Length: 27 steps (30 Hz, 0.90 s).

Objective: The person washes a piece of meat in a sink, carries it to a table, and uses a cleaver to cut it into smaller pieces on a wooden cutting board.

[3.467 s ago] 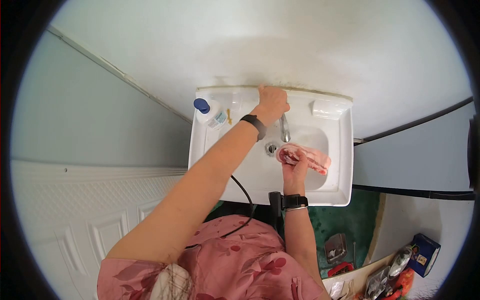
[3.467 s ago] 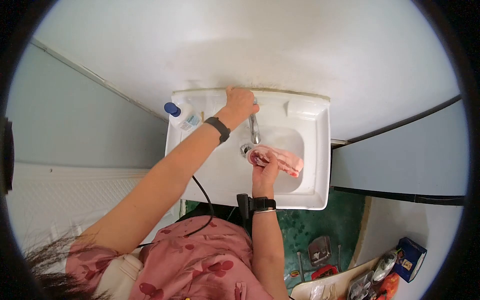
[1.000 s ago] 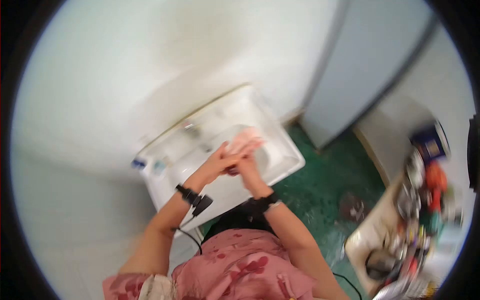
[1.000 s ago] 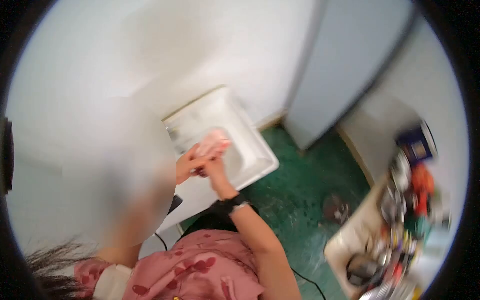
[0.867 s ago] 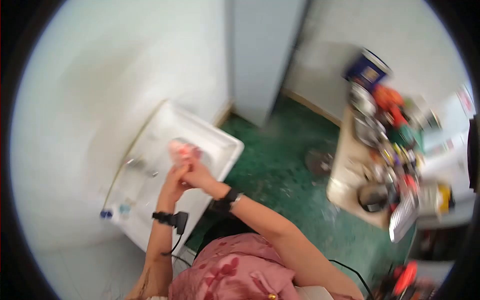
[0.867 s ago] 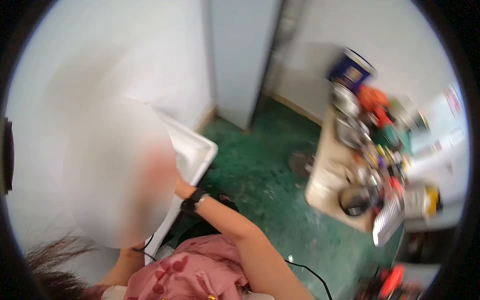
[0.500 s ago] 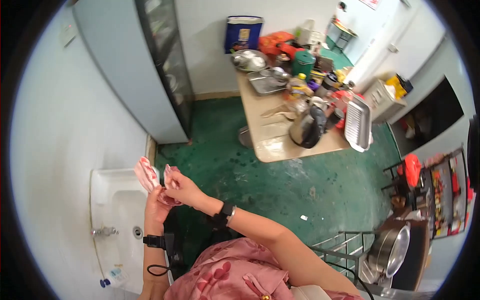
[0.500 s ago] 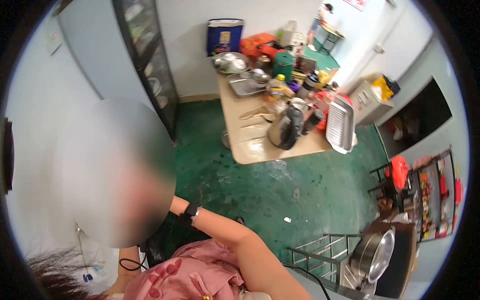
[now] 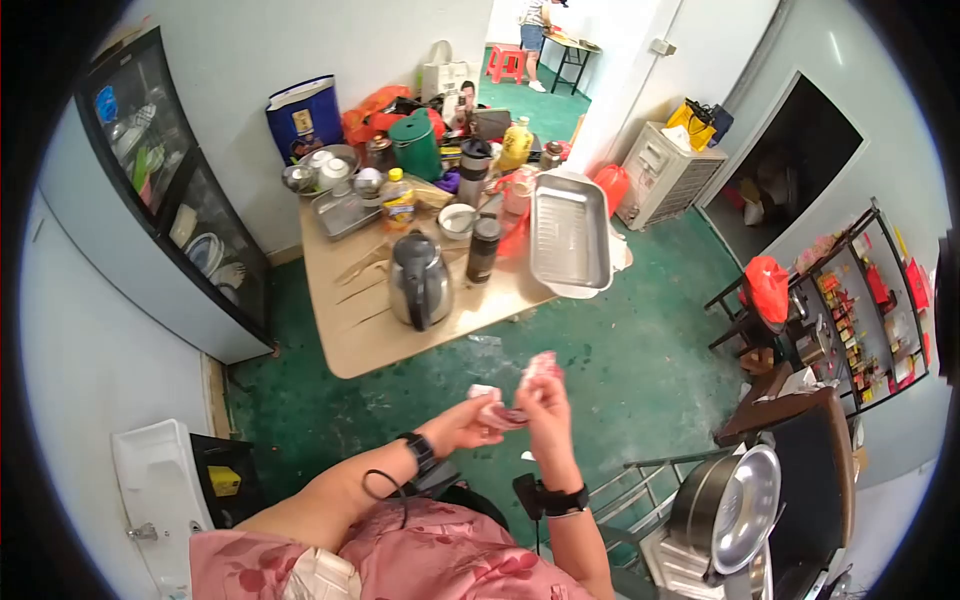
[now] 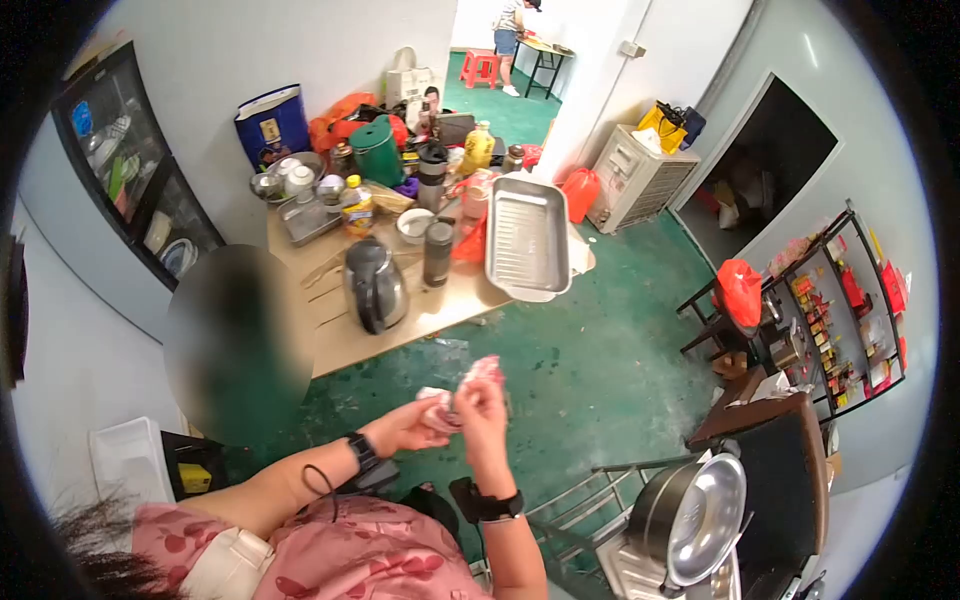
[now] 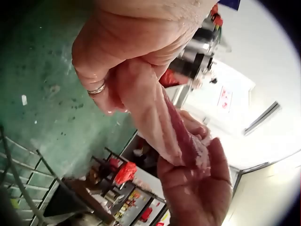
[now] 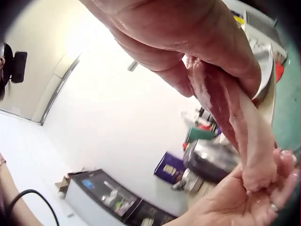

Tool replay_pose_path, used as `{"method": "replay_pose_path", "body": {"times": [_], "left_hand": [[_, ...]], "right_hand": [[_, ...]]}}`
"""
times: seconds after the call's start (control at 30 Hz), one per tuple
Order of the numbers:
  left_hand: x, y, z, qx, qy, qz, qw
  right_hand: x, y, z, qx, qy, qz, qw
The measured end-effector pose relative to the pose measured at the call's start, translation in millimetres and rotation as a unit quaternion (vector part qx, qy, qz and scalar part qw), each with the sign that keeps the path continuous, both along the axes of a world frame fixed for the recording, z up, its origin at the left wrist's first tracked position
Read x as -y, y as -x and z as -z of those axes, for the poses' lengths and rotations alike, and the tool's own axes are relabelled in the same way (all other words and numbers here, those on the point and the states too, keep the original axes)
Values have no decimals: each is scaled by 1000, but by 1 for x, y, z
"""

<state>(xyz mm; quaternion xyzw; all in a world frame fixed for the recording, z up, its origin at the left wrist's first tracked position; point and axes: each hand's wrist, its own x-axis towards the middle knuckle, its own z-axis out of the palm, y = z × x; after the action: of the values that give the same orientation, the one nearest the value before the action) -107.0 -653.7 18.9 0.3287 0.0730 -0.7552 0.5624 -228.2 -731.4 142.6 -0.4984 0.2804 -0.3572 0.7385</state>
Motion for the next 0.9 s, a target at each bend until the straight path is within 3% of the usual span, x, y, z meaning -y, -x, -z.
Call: {"method": "replay_pose_path", "body": {"times": [0.07, 0.1, 0.13, 0.23, 0.33, 0.37, 0.47, 0.5, 0.6, 0.7, 0.77, 0.83, 0.9], "left_hand": [[73, 30, -10, 36, 14, 143, 989], [99, 46, -26, 60, 12, 172, 983], [127, 62, -18, 89, 7, 182, 979], [193, 93, -75, 167, -9, 240, 956], [260, 102, -59, 209, 63, 304, 927], [278, 104, -58, 227, 76, 316, 918], [329, 110, -50, 245, 105, 342, 901], [363, 108, -55, 252, 126, 339, 898], [442, 117, -67, 380, 172, 354, 838], [511, 131, -78, 654, 173, 281, 681], [561, 137, -67, 634, 224, 189, 716], [607, 138, -60, 596, 233, 128, 758], [646, 130, -69, 542, 206, 106, 808]], "right_hand": [[53, 29, -22, -10, 15, 83, 996], [84, 43, -20, -29, 56, 116, 991], [116, 57, -18, -18, 74, 128, 989], [201, 99, -13, -89, 148, 216, 961], [296, 143, 14, -167, 266, 264, 912], [323, 162, 20, -191, 275, 260, 906], [377, 193, 5, -121, 221, 395, 884], [397, 198, -6, -151, 230, 394, 877], [464, 242, -4, -225, 244, 393, 858], [526, 273, -2, -245, 172, 401, 865], [541, 245, -44, -276, 196, 396, 854], [613, 277, -2, -275, 256, 362, 853], [660, 258, 6, -252, 336, 352, 837]]}}
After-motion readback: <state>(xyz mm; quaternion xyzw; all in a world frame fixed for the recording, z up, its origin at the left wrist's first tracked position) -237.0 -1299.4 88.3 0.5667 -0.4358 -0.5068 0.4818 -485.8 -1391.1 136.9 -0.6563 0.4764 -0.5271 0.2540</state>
